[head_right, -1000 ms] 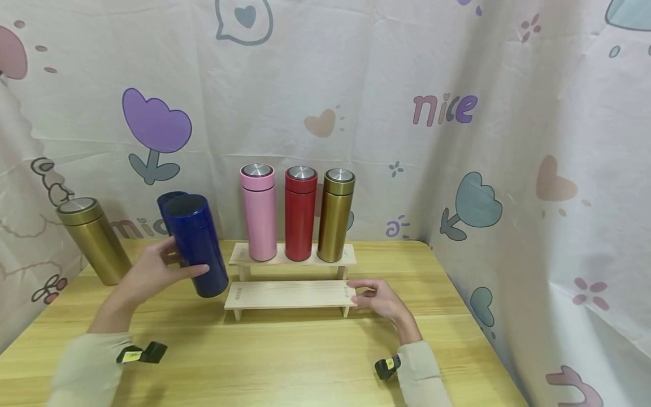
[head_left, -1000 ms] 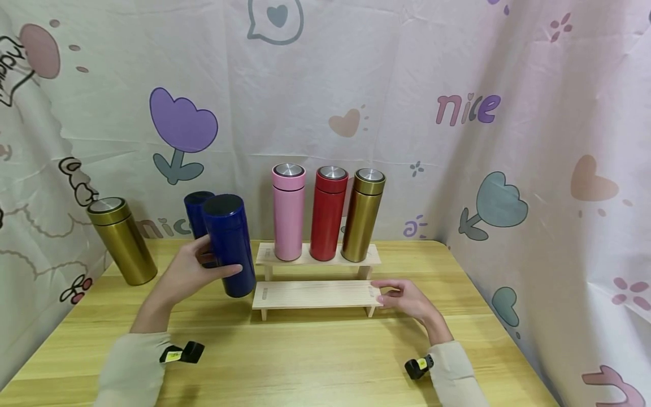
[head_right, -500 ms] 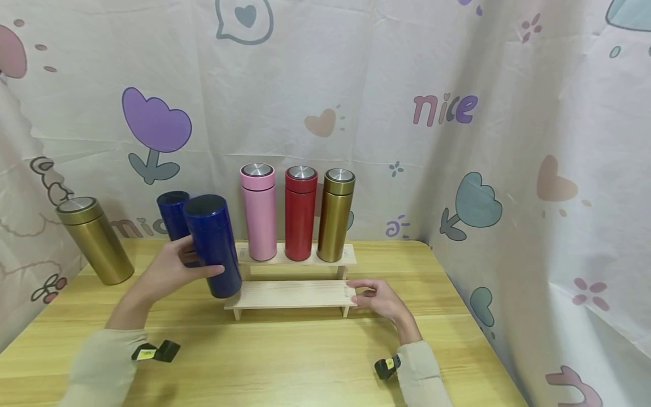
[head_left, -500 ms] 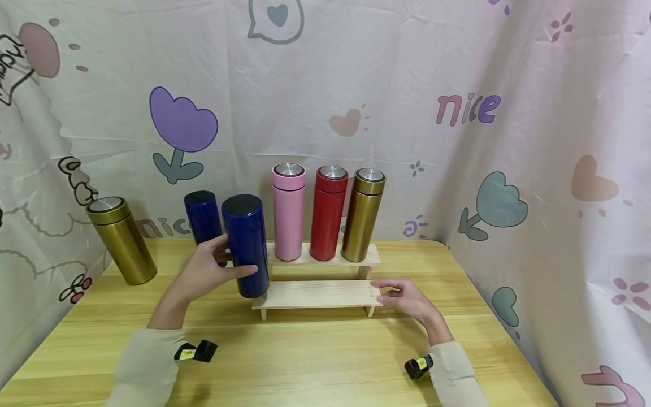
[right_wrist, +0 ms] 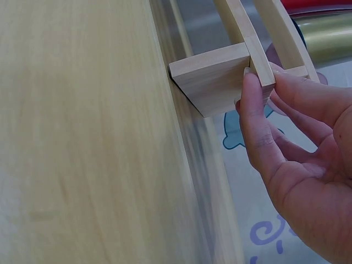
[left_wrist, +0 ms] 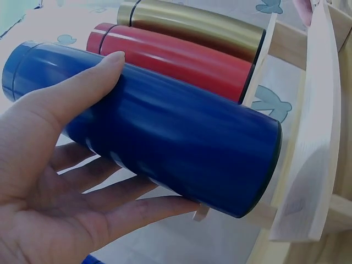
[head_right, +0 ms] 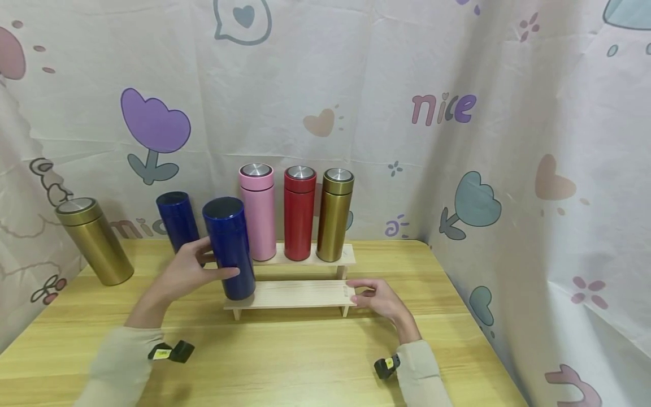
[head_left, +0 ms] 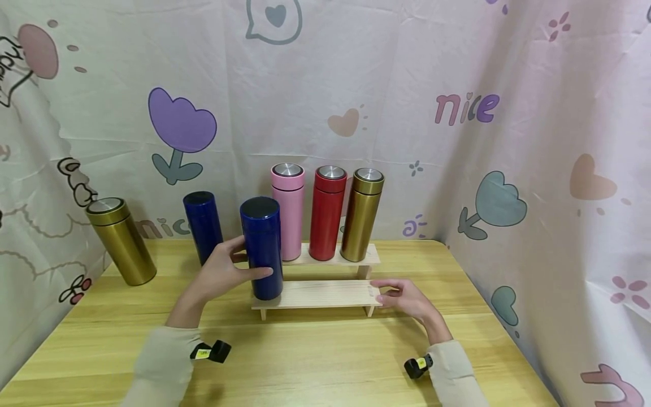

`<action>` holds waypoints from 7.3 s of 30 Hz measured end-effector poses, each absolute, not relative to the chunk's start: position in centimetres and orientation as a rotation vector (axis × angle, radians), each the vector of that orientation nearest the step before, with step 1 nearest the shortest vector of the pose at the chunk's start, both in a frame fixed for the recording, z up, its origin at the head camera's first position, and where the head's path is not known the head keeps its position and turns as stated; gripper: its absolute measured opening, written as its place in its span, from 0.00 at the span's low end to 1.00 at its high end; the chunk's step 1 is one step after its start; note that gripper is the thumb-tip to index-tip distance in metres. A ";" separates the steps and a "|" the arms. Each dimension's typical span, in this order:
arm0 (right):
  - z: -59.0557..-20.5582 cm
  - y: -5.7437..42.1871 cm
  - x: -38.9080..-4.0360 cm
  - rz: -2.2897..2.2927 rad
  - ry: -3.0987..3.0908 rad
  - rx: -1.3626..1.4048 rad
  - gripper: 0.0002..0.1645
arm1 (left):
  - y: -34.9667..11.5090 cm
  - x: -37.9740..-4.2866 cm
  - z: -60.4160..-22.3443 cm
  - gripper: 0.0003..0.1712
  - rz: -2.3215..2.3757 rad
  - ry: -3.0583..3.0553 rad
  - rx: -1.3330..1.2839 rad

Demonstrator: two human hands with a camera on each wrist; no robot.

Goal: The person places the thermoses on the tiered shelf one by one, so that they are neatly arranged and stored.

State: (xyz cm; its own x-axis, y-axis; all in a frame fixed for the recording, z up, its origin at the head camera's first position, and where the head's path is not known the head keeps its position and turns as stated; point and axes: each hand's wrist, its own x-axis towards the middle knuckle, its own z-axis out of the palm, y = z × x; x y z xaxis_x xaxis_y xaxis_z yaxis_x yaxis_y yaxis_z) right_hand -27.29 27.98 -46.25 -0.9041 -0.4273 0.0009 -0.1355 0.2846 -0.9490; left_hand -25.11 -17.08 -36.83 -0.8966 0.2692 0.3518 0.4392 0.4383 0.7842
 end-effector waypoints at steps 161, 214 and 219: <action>-45.9 28.0 -27.2 -1.558 2.433 -0.458 0.28 | 2.7 -26.9 -39.4 0.50 -1.712 -2.545 -0.596; -46.1 28.1 -27.3 -1.573 2.424 -0.530 0.27 | 3.1 -26.7 -39.4 0.47 -1.653 -2.508 -0.544; -46.1 28.1 -27.3 -1.585 2.412 -0.518 0.27 | 3.1 -26.7 -39.5 0.47 -1.636 -2.498 -0.541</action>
State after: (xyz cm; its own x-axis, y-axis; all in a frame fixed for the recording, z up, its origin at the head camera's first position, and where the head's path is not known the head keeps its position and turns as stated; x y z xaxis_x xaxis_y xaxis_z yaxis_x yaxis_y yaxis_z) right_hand -27.28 28.09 -46.11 -0.9164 -0.4000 0.0178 -0.1751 0.3605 -0.9162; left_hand -26.67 3.15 -39.46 -0.9309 0.2355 0.2791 0.3499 0.3570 0.8661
